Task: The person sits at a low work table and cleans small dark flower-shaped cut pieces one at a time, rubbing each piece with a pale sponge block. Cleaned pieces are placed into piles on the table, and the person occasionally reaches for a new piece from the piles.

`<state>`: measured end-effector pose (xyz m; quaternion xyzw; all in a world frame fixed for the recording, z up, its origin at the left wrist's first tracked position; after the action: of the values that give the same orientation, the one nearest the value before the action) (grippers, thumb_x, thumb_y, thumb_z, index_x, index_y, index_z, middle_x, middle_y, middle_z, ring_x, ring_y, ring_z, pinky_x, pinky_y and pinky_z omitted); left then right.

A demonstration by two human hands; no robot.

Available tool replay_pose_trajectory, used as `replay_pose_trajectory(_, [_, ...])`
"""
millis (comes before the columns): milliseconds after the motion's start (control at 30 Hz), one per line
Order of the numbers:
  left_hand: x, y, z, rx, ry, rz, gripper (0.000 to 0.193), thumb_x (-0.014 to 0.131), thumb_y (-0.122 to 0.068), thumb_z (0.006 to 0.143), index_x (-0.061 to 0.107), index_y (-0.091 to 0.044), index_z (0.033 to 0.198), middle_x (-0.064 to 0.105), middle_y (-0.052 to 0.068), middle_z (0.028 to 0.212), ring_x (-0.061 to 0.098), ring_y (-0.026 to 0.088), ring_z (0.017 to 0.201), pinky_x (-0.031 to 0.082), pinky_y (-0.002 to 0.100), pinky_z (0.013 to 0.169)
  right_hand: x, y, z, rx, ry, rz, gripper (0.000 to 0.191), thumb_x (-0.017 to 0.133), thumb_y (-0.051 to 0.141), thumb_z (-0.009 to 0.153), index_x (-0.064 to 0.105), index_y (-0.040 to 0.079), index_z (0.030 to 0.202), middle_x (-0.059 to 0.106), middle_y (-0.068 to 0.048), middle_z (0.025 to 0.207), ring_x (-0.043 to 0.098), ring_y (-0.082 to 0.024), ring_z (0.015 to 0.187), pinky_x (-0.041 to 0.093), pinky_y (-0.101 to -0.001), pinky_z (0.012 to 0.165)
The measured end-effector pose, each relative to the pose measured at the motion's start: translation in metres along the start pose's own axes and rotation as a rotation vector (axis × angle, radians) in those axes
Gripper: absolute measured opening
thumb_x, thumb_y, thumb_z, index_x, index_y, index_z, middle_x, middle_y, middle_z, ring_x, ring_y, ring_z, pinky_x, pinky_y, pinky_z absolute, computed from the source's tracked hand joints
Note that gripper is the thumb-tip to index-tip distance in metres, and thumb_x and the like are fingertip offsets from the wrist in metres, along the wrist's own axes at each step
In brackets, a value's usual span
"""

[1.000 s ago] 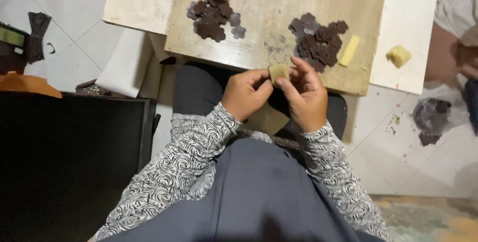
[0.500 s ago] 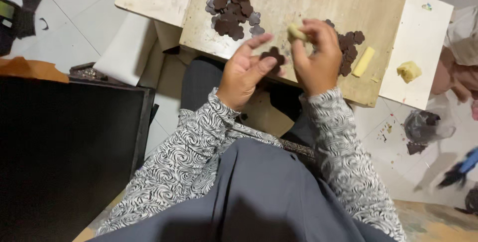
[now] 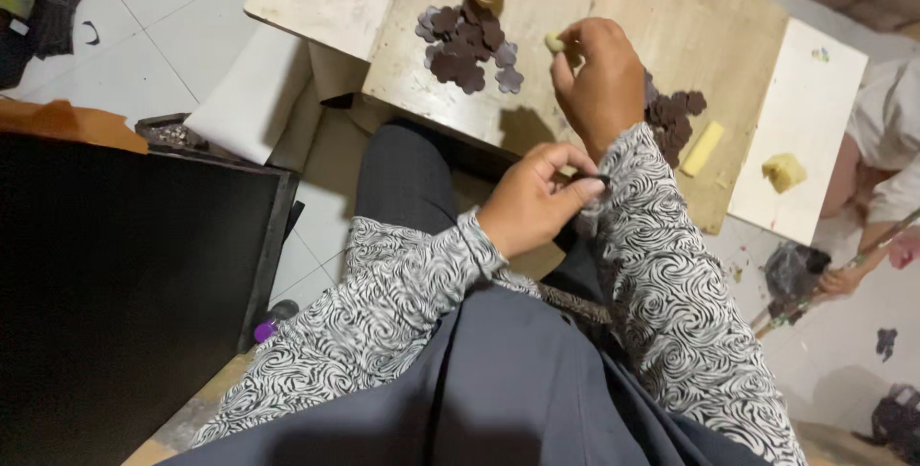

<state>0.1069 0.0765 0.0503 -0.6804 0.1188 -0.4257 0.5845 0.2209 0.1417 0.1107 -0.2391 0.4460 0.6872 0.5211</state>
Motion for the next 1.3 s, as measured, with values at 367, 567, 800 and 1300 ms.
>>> replay_pose_trajectory(367, [0.108,-0.068,-0.03,0.237,0.336,0.26,0.015,0.068,-0.015,0.099,0.065,-0.007,0.112,0.074,0.01,0.102,0.074,0.021,0.095,0.058,0.031,0.084,0.028,-0.028,0.051,0.15,0.057,0.092,0.007,0.077,0.006,0.098,0.07,0.005,0.096,0.072,-0.009,0.091,0.07,-0.022,0.08,0.057,-0.0375,0.069])
replay_pose_trajectory(567, [0.077,0.004,-0.055,-0.022,0.608,-0.516,0.005,0.061,-0.004,0.111,0.057,-0.001,0.113,0.072,0.011,0.11,0.07,0.017,0.109,0.056,0.031,0.101,0.008,-0.14,0.083,1.063,-0.566,1.539,0.01,0.067,-0.009,0.089,0.061,-0.009,0.081,0.069,-0.016,0.073,0.068,-0.023,0.07,0.063,-0.0304,0.066])
replay_pose_trajectory(800, [0.004,0.061,-0.011,-0.14,0.389,-0.506,0.012,0.06,-0.005,0.104,0.057,-0.004,0.116,0.072,0.012,0.112,0.071,0.018,0.11,0.058,0.031,0.099,0.015,-0.089,0.133,0.223,-0.272,0.582,0.008,0.07,-0.001,0.102,0.075,-0.005,0.097,0.072,-0.003,0.085,0.06,-0.01,0.076,0.049,-0.026,0.069])
replay_pose_trajectory(1300, [-0.146,-0.011,0.08,0.361,-0.63,0.988,0.015,0.071,-0.022,0.09,0.069,-0.014,0.102,0.071,0.01,0.091,0.066,0.033,0.091,0.05,0.047,0.083,0.039,-0.003,0.121,-0.283,-0.266,0.162,0.035,0.054,-0.011,0.089,0.067,-0.001,0.12,0.071,-0.02,0.118,0.071,-0.036,0.104,0.058,-0.0418,0.093])
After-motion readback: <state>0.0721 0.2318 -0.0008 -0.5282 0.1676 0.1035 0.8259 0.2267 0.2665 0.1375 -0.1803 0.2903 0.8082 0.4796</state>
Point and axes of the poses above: each hand's wrist, its own z-axis towards the middle knuckle, its own x-axis out of the palm, y = z × x, the point moved 9 cm from there along z, towards the middle knuckle
